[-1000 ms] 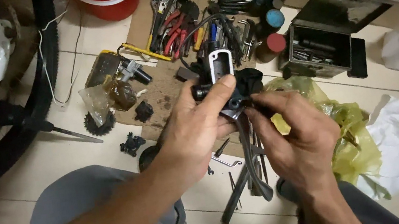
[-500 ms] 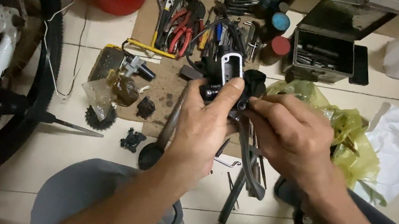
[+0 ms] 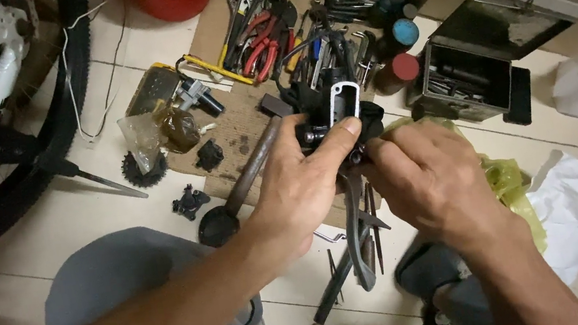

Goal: Adjusting and inspecting a bicycle brake lever assembly using various hand tools on the floor.

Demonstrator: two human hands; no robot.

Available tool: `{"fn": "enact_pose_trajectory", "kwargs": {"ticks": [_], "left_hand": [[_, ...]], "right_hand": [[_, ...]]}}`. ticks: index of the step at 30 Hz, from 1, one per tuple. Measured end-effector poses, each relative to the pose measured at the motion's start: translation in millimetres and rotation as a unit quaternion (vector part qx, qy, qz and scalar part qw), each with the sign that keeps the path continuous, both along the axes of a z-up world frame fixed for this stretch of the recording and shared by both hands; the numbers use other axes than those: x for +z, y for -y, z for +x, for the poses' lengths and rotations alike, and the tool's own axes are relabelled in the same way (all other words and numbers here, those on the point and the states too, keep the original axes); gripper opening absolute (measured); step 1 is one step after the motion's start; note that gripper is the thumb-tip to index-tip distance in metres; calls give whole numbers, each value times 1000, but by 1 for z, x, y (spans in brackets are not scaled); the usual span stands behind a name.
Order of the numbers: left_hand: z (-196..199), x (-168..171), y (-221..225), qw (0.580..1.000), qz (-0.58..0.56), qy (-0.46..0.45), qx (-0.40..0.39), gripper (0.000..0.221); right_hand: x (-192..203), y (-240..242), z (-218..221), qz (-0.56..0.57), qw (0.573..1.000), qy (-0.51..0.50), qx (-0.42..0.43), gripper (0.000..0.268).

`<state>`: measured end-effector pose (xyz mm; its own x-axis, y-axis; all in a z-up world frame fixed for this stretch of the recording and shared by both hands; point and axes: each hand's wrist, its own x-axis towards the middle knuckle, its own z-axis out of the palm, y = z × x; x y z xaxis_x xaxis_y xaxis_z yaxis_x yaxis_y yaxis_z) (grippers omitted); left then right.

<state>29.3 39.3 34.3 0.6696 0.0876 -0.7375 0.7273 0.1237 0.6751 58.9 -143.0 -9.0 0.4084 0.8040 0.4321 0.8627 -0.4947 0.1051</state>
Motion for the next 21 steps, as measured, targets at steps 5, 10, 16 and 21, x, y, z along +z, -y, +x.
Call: {"fn": "enact_pose_trajectory", "kwargs": {"ticks": [5, 10, 16, 21], "left_hand": [[-2, -6, 3, 1000, 6, 21, 10, 64], [-1, 0, 4, 1000, -14, 2, 5, 63], [1, 2, 3, 996, -74, 25, 41, 62], [-1, -6, 7, 998, -38, 45, 12, 59]], "right_hand": [[-12, 6, 8, -27, 999, 27, 6, 34], [-13, 11, 8, -73, 997, 36, -7, 44], [6, 3, -9, 40, 994, -100, 7, 28], [-4, 7, -5, 9, 1000, -24, -7, 11]]}}
